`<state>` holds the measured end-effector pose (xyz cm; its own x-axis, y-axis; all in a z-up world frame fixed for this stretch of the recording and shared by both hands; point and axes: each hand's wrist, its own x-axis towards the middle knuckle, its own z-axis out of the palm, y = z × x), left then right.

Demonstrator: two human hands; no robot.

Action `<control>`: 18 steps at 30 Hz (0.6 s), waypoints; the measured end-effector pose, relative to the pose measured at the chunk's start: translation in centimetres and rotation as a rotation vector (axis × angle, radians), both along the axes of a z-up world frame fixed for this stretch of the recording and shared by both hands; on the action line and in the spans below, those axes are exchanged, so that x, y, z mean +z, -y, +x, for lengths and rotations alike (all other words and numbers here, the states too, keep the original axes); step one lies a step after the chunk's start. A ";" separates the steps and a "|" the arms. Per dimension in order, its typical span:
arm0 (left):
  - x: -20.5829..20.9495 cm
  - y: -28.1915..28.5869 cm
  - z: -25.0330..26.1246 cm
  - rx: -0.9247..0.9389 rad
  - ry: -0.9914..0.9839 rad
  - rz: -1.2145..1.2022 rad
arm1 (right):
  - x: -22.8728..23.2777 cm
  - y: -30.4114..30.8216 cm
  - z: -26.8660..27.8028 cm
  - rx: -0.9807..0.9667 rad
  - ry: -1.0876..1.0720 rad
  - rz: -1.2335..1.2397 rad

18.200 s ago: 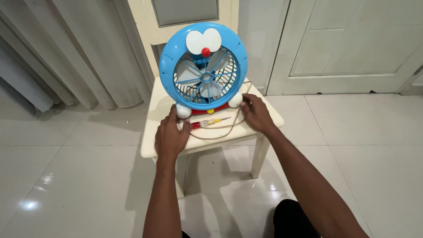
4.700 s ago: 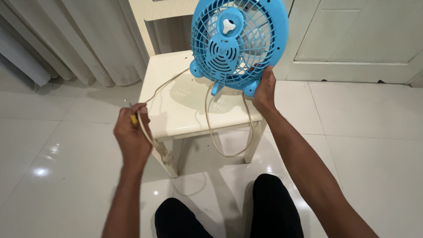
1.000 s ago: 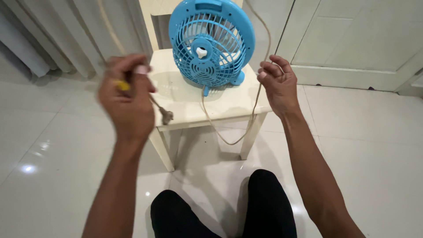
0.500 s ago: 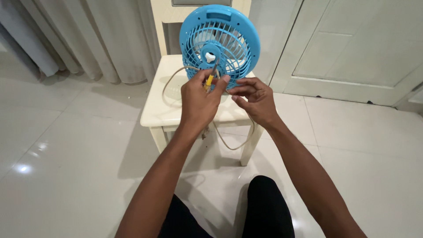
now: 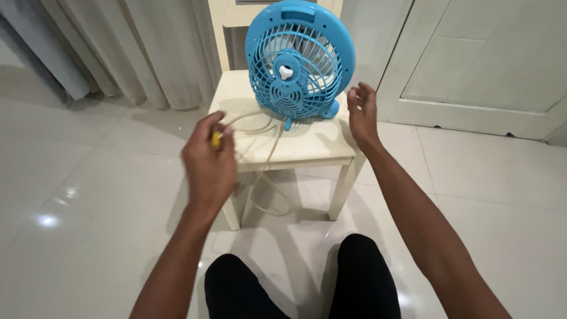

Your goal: The person uses a screwdriver to loosen and tighten screws on the base and front grill of a small blue table fan placed on a white stool. The person rotates the fan to access different screw locations and repeatedly adjusts the same areas.

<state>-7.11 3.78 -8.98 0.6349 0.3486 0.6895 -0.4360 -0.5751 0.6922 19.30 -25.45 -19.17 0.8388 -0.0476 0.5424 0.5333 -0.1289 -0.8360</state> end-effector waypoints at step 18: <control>-19.3 -13.9 -4.7 0.276 -0.586 0.313 | 0.8 -2.8 1.1 0.304 -0.033 -0.084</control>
